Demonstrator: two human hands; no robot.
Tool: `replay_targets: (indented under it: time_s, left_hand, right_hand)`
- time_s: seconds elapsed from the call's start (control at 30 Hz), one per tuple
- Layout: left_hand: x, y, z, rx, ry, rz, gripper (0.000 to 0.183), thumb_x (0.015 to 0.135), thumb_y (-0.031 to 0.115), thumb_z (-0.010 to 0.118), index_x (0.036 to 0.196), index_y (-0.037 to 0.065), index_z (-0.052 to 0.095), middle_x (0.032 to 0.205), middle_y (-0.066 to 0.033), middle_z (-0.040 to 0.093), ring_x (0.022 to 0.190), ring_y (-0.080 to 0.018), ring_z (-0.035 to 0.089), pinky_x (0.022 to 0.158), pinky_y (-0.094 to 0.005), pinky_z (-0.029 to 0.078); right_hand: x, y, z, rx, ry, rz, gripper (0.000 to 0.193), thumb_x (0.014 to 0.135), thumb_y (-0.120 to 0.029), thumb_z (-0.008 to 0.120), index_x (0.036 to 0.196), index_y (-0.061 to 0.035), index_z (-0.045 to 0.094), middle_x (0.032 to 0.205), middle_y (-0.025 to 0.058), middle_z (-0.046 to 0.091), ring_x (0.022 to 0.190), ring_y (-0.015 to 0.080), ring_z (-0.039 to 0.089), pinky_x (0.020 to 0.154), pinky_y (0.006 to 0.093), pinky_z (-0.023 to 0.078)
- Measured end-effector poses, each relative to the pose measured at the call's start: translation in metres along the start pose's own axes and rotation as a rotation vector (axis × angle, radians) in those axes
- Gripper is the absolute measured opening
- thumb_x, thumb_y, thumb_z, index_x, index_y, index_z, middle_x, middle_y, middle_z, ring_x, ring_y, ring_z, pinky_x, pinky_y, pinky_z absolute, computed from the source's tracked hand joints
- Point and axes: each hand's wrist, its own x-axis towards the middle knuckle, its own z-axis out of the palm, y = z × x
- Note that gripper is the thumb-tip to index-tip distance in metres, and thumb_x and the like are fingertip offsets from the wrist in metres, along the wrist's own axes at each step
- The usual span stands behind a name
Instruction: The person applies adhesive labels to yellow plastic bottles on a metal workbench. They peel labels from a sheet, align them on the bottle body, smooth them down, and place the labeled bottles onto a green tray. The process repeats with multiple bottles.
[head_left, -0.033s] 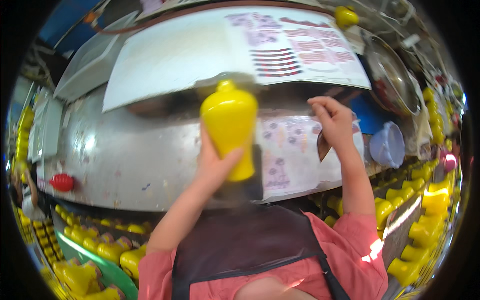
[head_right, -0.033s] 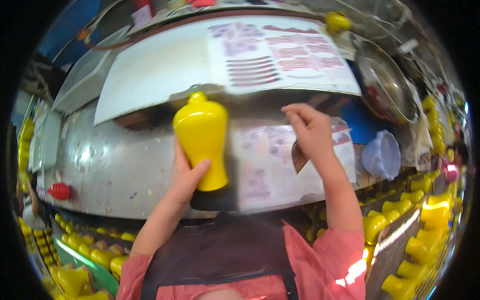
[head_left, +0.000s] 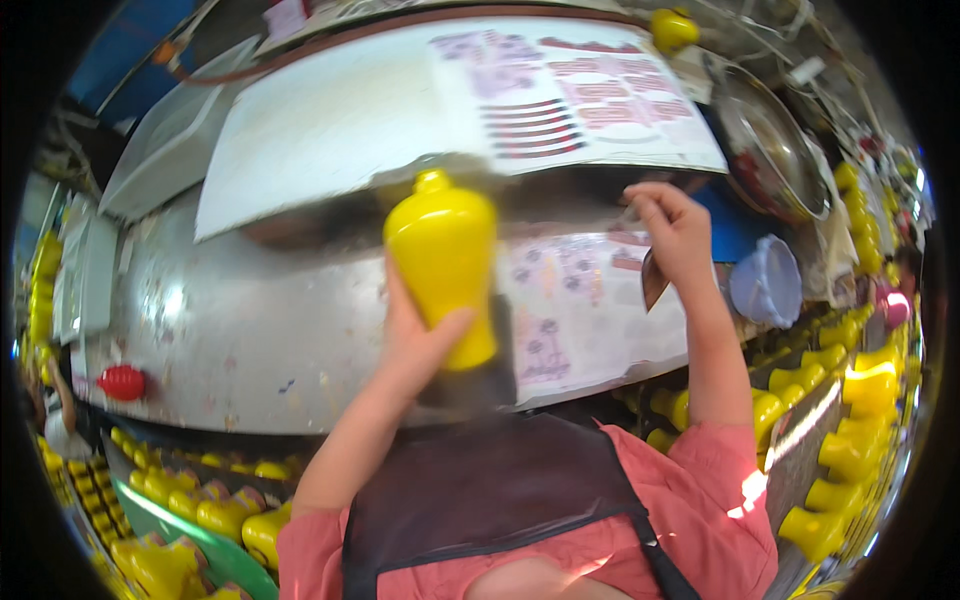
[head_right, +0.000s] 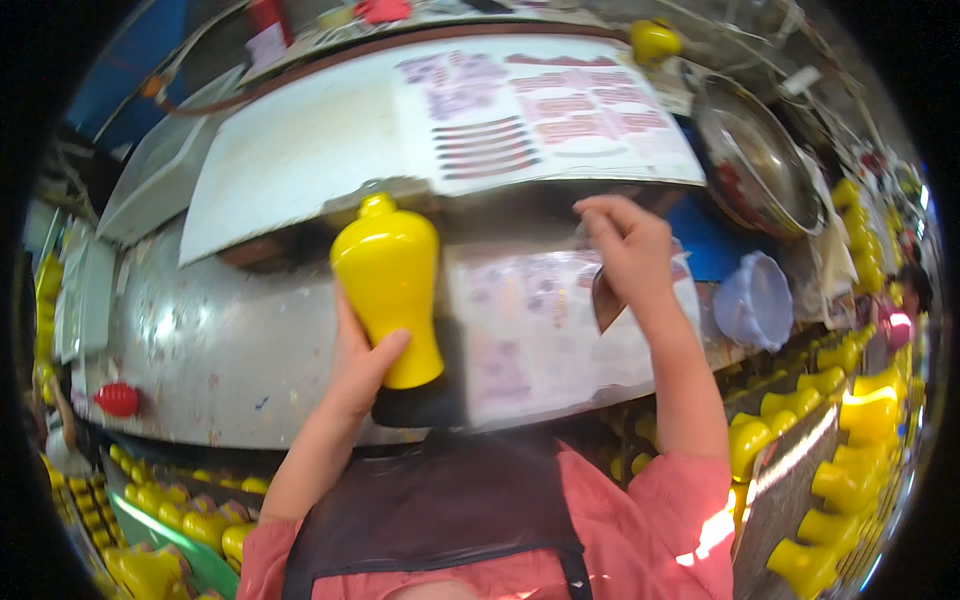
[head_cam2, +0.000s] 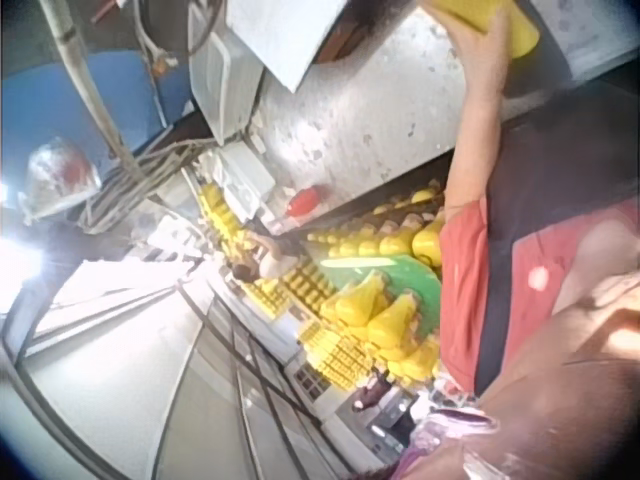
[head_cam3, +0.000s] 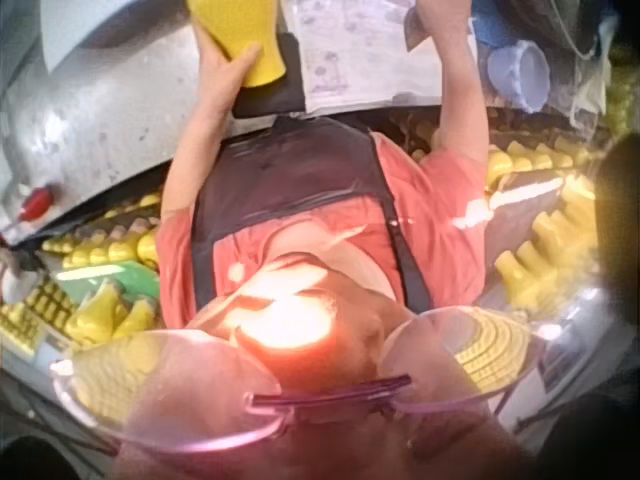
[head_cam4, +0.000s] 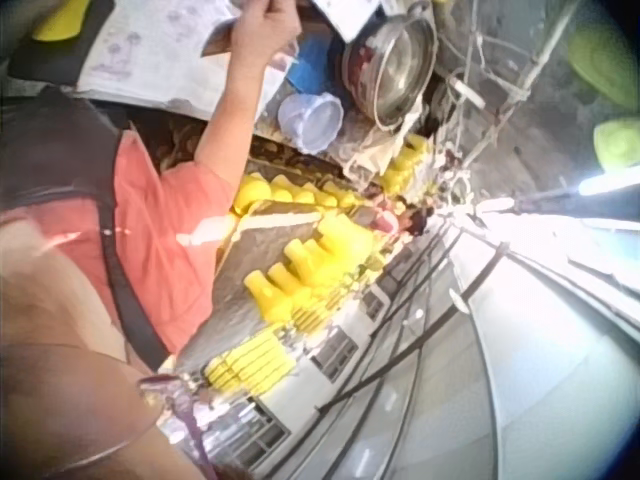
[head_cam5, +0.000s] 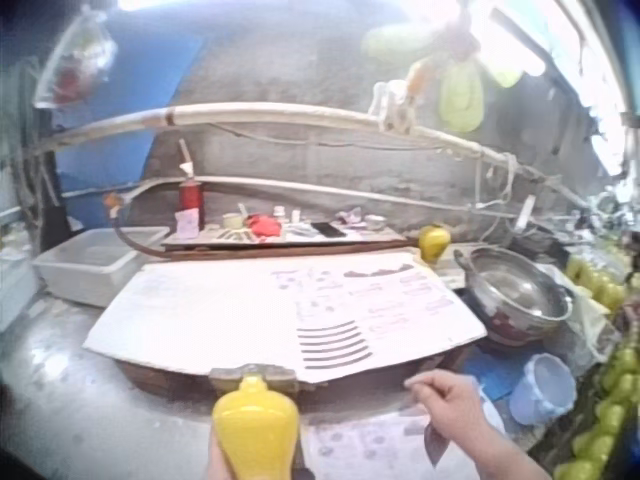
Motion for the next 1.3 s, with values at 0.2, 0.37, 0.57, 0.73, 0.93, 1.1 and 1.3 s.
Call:
replay_targets:
  time_s: [0.2,0.37,0.57,0.73,0.93,1.1,1.3]
  left_hand:
    - [-0.001,0.006,0.006,0.014,0.022,0.071,0.106,0.085,0.012,0.070,0.167,0.008,0.003,0.154,-0.0173,0.041,0.139,-0.0300,0.046,0.116,-0.0435,0.039]
    - [-0.002,0.006,0.009,0.016,0.048,0.113,0.102,0.085,0.010,0.066,0.167,0.007,0.006,0.152,-0.0162,0.041,0.137,-0.0286,0.047,0.116,-0.0428,0.038]
    - [-0.004,0.003,0.008,0.058,0.078,0.116,0.102,0.083,0.009,0.066,0.166,0.005,0.007,0.154,-0.0163,0.039,0.140,-0.0288,0.044,0.119,-0.0426,0.035]
    - [-0.006,0.003,0.007,0.081,0.066,0.109,0.101,0.084,0.011,0.066,0.166,0.004,0.007,0.155,-0.0168,0.038,0.142,-0.0292,0.042,0.120,-0.0422,0.033]
    - [-0.007,0.004,0.013,-0.006,0.097,0.205,0.105,0.085,0.014,0.066,0.167,0.005,0.002,0.161,-0.0186,0.034,0.147,-0.0301,0.038,0.121,-0.0423,0.031]
    - [-0.004,-0.003,0.011,-0.002,0.110,0.179,0.106,0.085,0.014,0.068,0.168,0.005,0.003,0.161,-0.0197,0.036,0.147,-0.0318,0.040,0.121,-0.0426,0.032]
    - [0.004,-0.002,0.002,-0.161,-0.004,0.011,0.094,0.083,0.008,0.071,0.163,0.004,0.021,0.149,-0.0168,0.050,0.136,-0.0290,0.053,0.114,-0.0416,0.043]
  right_hand:
    - [0.069,0.051,-0.152,0.080,0.424,0.252,0.025,0.099,-0.022,0.070,0.110,-0.0003,0.078,0.088,0.0025,0.075,0.083,0.0096,0.067,0.077,0.0257,0.052]
    - [0.129,0.106,-0.239,-0.565,0.489,0.145,0.037,0.094,-0.033,0.071,0.109,0.0006,0.078,0.082,0.0096,0.075,0.077,0.0198,0.071,0.077,0.0338,0.054]
    - [0.186,0.190,-0.280,-0.655,0.121,0.458,0.034,0.089,-0.026,0.072,0.110,0.0009,0.077,0.091,0.0146,0.076,0.083,0.0232,0.071,0.080,0.0366,0.054]
    - [0.189,0.208,-0.284,-0.359,-0.021,0.495,0.035,0.086,-0.026,0.076,0.108,0.0007,0.077,0.089,0.0106,0.075,0.081,0.0221,0.069,0.078,0.0352,0.052]
    - [0.170,0.118,-0.281,-0.071,0.182,0.449,0.035,0.097,-0.043,0.072,0.092,-0.0088,0.068,0.067,-0.0026,0.056,0.049,0.0069,0.045,0.045,0.0247,0.030]
    - [0.118,0.016,-0.226,-0.061,-0.245,0.345,0.030,0.099,-0.036,0.069,0.090,-0.0068,0.069,0.070,-0.0030,0.058,0.047,0.0040,0.043,0.045,0.0224,0.032]
    - [0.060,-0.021,-0.144,0.068,-0.510,0.307,0.025,0.101,-0.029,0.064,0.102,-0.0046,0.070,0.091,-0.0004,0.068,0.054,0.0002,0.044,0.049,0.0173,0.033]
